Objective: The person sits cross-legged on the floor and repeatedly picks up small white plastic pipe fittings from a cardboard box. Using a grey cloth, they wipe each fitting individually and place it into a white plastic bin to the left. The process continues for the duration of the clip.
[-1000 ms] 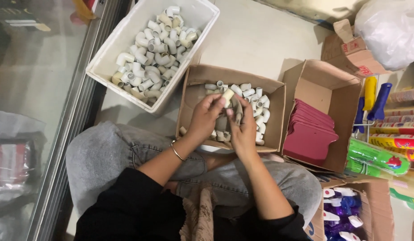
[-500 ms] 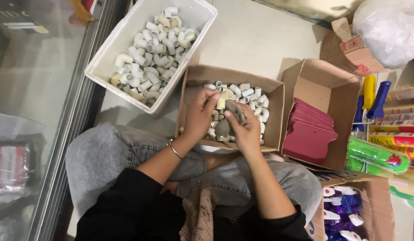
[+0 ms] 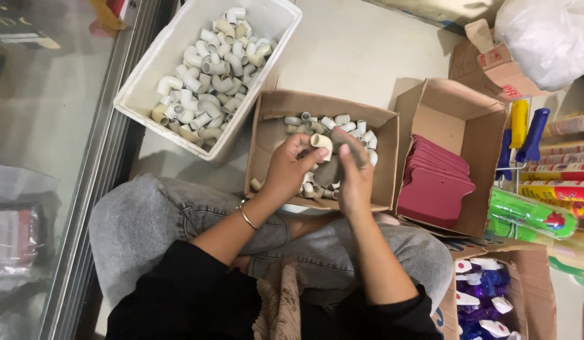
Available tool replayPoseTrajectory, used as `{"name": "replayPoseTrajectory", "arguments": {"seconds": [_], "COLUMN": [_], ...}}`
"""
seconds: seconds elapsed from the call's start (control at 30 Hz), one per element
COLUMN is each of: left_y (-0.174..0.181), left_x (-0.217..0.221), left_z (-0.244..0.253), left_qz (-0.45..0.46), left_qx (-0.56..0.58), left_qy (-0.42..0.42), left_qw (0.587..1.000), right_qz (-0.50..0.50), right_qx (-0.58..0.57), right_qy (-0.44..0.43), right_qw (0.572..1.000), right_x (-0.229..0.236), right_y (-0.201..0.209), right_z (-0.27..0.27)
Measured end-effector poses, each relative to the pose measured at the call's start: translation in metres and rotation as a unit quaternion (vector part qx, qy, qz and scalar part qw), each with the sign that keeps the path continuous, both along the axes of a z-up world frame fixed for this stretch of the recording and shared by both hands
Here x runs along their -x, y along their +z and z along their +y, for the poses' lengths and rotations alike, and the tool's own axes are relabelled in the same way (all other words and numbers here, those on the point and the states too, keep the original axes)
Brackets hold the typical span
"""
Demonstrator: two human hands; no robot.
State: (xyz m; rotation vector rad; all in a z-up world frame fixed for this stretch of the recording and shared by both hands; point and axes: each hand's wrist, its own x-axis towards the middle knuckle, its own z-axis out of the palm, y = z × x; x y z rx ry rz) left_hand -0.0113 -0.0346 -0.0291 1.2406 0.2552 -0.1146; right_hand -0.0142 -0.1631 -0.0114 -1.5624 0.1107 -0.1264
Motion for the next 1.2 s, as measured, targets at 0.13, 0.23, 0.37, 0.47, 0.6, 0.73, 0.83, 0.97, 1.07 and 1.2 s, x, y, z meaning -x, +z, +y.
{"name": "replayPoseTrajectory", "arguments": {"seconds": [0.13,0.23,0.37,0.47,0.6,0.73,0.83,0.97,1.07,1.2], "left_y": [-0.002,-0.006,-0.001,0.004,0.003,0.01,0.006,0.015,0.0,0.012], "left_x": [-0.002,-0.003,-0.003,-0.003,0.009,0.008,0.0,-0.001,-0.005,0.012], "left_z": [0.012,0.013,0.01,0.008,-0.004,-0.003,0.008,0.018,0.015,0.006], "left_qz": [-0.031,-0.091,-0.1,-0.033,0.047,0.071,0.076,0.041,-0.021,-0.211], "left_qx": [-0.064,-0.107,-0.134,-0.109,-0.024,0.025,0.074,0.025,-0.084,-0.25], "left_qy": [0.001,0.001,0.019,0.036,0.03,0.035,0.042,0.056,0.03,-0.029], "left_qw": [0.997,0.99,0.986,0.993,0.998,0.997,0.993,0.997,0.996,0.945], "right_qz": [-0.064,0.018,0.199,0.131,-0.09,-0.203,-0.245,-0.274,-0.298,-0.234], "right_qx": [0.104,0.001,-0.229,-0.12,0.252,0.344,0.385,0.381,0.336,0.269], "right_qy": [0.103,0.098,0.019,-0.001,-0.049,-0.048,0.007,0.017,0.001,0.056], "right_qw": [0.987,0.995,0.953,0.984,0.962,0.916,0.89,0.883,0.893,0.933], "right_x": [0.007,0.006,0.01,0.003,0.006,0.006,0.008,0.011,0.011,0.007], "right_y": [0.013,0.006,-0.013,-0.028,-0.005,-0.035,-0.032,-0.027,-0.01,-0.01], "right_z": [0.01,0.011,0.007,-0.001,0.005,-0.003,0.001,0.002,0.001,0.003]}}
